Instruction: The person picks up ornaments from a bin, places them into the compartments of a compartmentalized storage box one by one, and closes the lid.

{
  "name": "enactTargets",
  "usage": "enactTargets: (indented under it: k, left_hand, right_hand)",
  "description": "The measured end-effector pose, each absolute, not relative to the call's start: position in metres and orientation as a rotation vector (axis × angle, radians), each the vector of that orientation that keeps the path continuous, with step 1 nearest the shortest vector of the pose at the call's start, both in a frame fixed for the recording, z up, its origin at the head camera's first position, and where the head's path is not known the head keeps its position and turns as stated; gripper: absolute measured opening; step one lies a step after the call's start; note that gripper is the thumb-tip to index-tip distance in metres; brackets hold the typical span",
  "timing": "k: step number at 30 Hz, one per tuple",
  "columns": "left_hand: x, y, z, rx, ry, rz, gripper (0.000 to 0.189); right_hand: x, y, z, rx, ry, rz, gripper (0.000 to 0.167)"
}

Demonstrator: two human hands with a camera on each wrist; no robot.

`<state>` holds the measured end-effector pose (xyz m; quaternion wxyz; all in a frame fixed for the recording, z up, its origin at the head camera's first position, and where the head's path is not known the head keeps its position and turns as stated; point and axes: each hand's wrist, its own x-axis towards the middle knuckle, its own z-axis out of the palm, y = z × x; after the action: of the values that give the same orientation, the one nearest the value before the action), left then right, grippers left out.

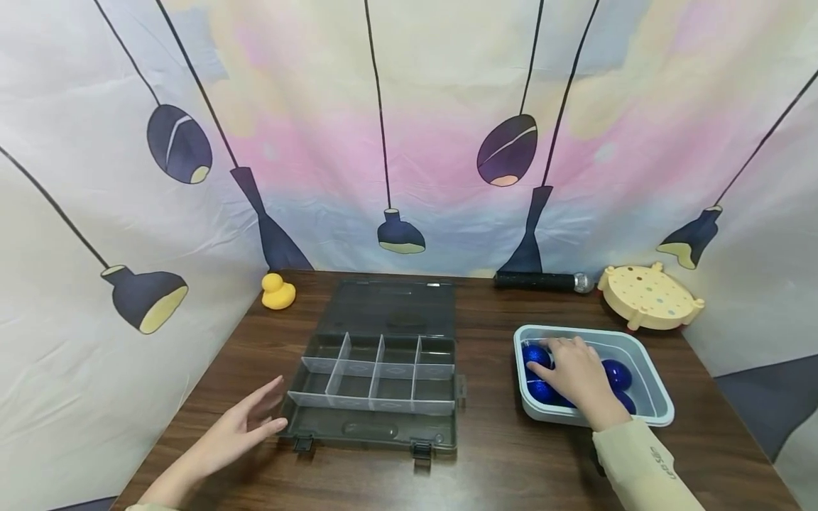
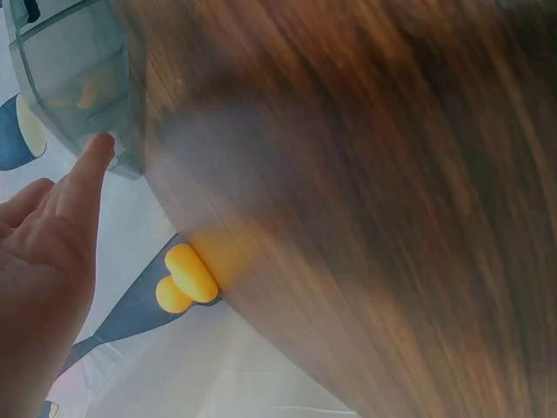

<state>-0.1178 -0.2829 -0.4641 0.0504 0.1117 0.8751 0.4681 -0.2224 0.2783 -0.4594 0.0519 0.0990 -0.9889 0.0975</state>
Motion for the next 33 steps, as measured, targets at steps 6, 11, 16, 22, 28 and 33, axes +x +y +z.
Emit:
enactTargets:
  k: [6, 11, 16, 22, 28, 33]
  left_hand:
    - [-0.117, -0.279, -0.469, 0.465, 2.648, 1.473, 0.075]
    - [-0.113, -0.28, -0.471, 0.478, 2.647, 1.44, 0.075]
    - [-0.116, -0.28, -0.472, 0.475, 2.623, 1.438, 0.079]
    - [-0.12, -0.279, -0.472, 0.466, 2.6, 1.433, 0.08]
    - [-0.119, -0.278, -0.472, 0.427, 2.62, 1.423, 0.082]
    - [-0.118, -0.275, -0.47, 0.433, 2.625, 1.437, 0.079]
  right_hand:
    - [-0.224, 0.278, -0.459, 0.336, -2.996, 0.303, 0.06]
    - [-0.224, 0.276, -0.458, 0.333, -2.994, 0.307, 0.058]
    - [-0.223, 0.276, -0.457, 0.307, -2.994, 0.326, 0.058]
    - [-0.22, 0.278, -0.456, 0.286, -2.959, 0.343, 0.056]
    - [-0.214, 0.273, -0.444, 0.268, -2.865, 0.347, 0.055]
    - [-0.21, 0.265, -0.43, 0.256, -2.699, 0.333, 0.053]
